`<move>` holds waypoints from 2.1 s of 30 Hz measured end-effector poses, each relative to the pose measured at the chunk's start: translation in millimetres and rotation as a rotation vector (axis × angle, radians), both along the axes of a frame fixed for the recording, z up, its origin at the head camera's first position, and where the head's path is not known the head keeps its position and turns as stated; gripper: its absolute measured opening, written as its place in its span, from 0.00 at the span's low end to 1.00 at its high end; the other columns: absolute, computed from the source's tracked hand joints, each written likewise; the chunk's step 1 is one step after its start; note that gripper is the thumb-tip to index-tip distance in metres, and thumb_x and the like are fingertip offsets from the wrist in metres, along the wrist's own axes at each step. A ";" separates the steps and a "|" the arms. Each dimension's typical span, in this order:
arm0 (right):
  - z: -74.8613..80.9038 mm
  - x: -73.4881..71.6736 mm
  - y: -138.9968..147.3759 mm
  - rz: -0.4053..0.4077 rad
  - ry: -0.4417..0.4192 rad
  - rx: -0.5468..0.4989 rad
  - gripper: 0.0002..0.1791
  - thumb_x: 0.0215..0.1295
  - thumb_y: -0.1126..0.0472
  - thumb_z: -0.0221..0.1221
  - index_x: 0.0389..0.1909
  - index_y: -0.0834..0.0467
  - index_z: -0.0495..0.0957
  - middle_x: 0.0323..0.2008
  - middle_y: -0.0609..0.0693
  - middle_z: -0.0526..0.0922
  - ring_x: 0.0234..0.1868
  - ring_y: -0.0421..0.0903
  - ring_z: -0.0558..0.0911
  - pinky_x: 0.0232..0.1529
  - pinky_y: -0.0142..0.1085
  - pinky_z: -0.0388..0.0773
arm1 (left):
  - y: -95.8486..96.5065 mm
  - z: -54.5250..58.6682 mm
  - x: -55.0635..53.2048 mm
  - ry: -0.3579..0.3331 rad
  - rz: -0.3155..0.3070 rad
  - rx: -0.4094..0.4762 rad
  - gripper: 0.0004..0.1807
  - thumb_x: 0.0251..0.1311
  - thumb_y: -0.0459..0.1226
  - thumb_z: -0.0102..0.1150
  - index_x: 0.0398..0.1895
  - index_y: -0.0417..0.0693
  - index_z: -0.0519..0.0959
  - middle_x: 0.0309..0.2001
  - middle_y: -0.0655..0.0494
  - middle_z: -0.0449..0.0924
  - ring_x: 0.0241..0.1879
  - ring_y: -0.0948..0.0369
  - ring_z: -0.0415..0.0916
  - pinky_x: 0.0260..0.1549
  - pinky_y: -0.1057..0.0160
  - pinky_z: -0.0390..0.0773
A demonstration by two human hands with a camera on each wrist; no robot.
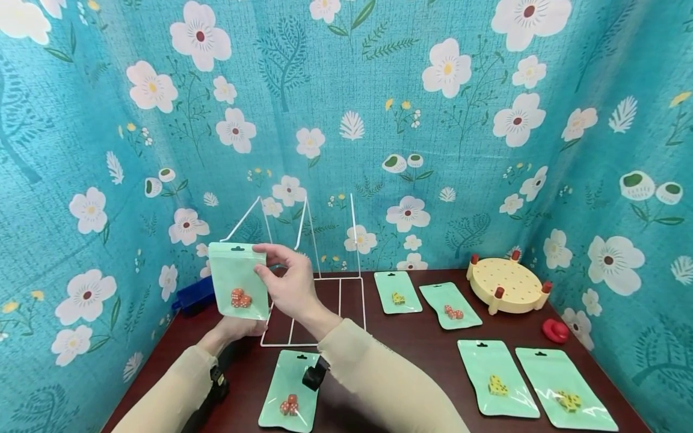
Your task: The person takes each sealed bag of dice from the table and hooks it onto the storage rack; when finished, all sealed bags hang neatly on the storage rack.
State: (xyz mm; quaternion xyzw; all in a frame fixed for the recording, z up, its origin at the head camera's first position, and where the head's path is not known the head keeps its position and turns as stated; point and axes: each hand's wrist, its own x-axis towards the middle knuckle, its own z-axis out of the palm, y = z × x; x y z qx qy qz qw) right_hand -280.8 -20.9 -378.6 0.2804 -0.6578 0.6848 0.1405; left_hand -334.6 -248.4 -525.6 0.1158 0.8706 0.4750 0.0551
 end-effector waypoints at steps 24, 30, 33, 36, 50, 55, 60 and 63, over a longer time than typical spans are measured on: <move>2.2 -15.5 -25.6 -0.039 0.041 0.044 0.20 0.75 0.69 0.69 0.65 0.58 0.88 0.48 0.62 0.93 0.47 0.48 0.92 0.45 0.30 0.87 | 2.9 -2.5 -0.4 -0.094 0.041 0.062 0.09 0.55 0.19 0.63 0.38 0.30 0.76 0.22 0.56 0.70 0.22 0.60 0.68 0.27 0.63 0.72; 7.1 -16.8 -28.2 -0.057 0.048 0.076 0.20 0.76 0.68 0.68 0.66 0.55 0.88 0.49 0.60 0.93 0.46 0.51 0.91 0.43 0.29 0.87 | 5.1 -2.7 0.5 -0.134 0.064 0.113 0.27 0.56 0.18 0.63 0.61 0.26 0.74 0.31 0.44 0.76 0.27 0.58 0.73 0.30 0.62 0.76; 9.0 -17.8 -30.6 -0.064 0.042 0.095 0.20 0.77 0.67 0.68 0.66 0.54 0.88 0.49 0.59 0.93 0.45 0.49 0.91 0.43 0.29 0.88 | 6.2 -4.7 -0.8 -0.170 0.069 0.147 0.33 0.57 0.16 0.62 0.69 0.24 0.71 0.35 0.41 0.78 0.29 0.56 0.75 0.32 0.62 0.79; 9.3 -18.8 -32.9 -0.065 0.026 0.108 0.20 0.77 0.67 0.68 0.66 0.53 0.88 0.49 0.58 0.93 0.46 0.47 0.90 0.45 0.30 0.88 | 6.6 -4.8 -1.2 -0.180 0.101 0.133 0.34 0.57 0.17 0.63 0.71 0.25 0.74 0.40 0.38 0.81 0.32 0.55 0.77 0.33 0.61 0.80; 6.6 -35.2 -37.2 -0.121 0.045 0.133 0.20 0.76 0.68 0.68 0.66 0.55 0.88 0.47 0.59 0.93 0.47 0.52 0.92 0.44 0.27 0.87 | 6.7 -2.4 -3.6 -0.226 0.171 0.054 0.27 0.63 0.20 0.64 0.67 0.30 0.84 0.36 0.43 0.85 0.32 0.55 0.81 0.34 0.62 0.84; 5.7 -45.2 -39.2 -0.156 0.037 0.139 0.19 0.76 0.68 0.68 0.65 0.56 0.88 0.46 0.59 0.94 0.46 0.51 0.92 0.42 0.27 0.87 | 6.0 -3.7 -5.0 -0.193 0.165 0.003 0.25 0.61 0.22 0.65 0.64 0.32 0.87 0.33 0.48 0.86 0.31 0.57 0.82 0.33 0.63 0.82; 5.9 -58.2 -39.7 -0.204 0.056 0.152 0.19 0.76 0.68 0.68 0.64 0.56 0.89 0.44 0.59 0.93 0.44 0.51 0.91 0.41 0.27 0.87 | 6.1 -3.5 -4.0 -0.141 0.150 -0.058 0.25 0.59 0.24 0.66 0.62 0.33 0.89 0.36 0.47 0.87 0.32 0.57 0.82 0.33 0.64 0.82; 7.1 -65.7 -39.6 -0.230 0.070 0.159 0.19 0.76 0.68 0.68 0.64 0.57 0.89 0.44 0.59 0.93 0.44 0.52 0.92 0.42 0.30 0.88 | 5.7 -2.9 -4.6 -0.132 0.149 -0.071 0.25 0.58 0.24 0.66 0.61 0.35 0.89 0.36 0.47 0.87 0.33 0.57 0.82 0.33 0.63 0.81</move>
